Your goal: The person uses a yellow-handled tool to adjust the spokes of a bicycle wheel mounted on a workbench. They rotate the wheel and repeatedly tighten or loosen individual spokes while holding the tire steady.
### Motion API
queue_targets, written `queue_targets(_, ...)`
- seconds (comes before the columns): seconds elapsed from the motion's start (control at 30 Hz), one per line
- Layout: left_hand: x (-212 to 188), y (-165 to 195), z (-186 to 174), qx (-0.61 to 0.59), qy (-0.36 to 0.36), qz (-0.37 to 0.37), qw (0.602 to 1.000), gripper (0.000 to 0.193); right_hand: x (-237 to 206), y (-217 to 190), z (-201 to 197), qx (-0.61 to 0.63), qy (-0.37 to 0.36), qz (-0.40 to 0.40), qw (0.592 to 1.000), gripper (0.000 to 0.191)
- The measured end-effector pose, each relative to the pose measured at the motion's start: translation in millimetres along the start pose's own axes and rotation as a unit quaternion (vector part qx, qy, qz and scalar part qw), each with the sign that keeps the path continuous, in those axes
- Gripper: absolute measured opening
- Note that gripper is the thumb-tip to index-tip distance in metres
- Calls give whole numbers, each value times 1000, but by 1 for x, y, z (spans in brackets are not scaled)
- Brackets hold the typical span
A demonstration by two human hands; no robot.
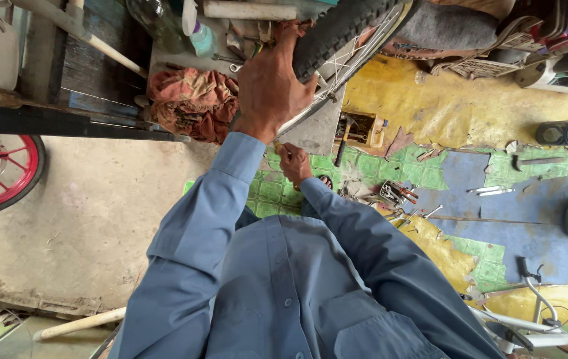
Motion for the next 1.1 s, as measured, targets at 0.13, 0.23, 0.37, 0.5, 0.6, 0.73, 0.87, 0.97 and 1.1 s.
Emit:
queue_targets(0.13, 0, -1, 1, 19, 8, 15, 1000, 75, -2, -2, -3, -36, 26, -23, 999, 33)
queue_targets(0.23, 0, 0, 3, 8, 4, 4, 1000, 70, -3, 0, 0, -12, 10, -10, 1000, 33)
queue_targets(0.37, 0, 2, 4, 26, -6, 2, 1000, 72, 0, -5, 0, -27, 37, -54, 997, 33)
queue_targets(0.5, 0, 2, 1, 11, -3, -4, 1000, 70, 1, -13, -3, -69, 66, -113, 989, 30)
queue_targets(0.6, -1, 2, -5, 21, 26, 16, 999, 74, 4, 4, -3, -18, 46, 36, 998, 31)
queue_targets(0.73, -2, 0, -6, -4, 16, 7, 1000, 73, 5, -7, -6, -84, 76, -71, 991, 29)
queue_targets(0.87, -2, -1, -3, 23, -3, -1, 1000, 73, 9, -3, -9, -75, 86, -54, 992, 28)
queue_targets(0.97, -2, -1, -3, 18, 6, 12, 1000, 74, 9, -10, -12, -92, 105, -91, 986, 29)
queue_targets(1.1, -3, -2, 0, 13, 3, 11, 1000, 75, 5, 0, -7, -25, 52, 65, 996, 30)
Point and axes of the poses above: each hand's wrist, its own x-axis towards the middle knuckle, its own z-axis out of the palm, y = z × x, the point moved 6 cm from there along x, towards the middle knuckle, and after that the axes turned 6 degrees about -y, right-handed, at the moved point
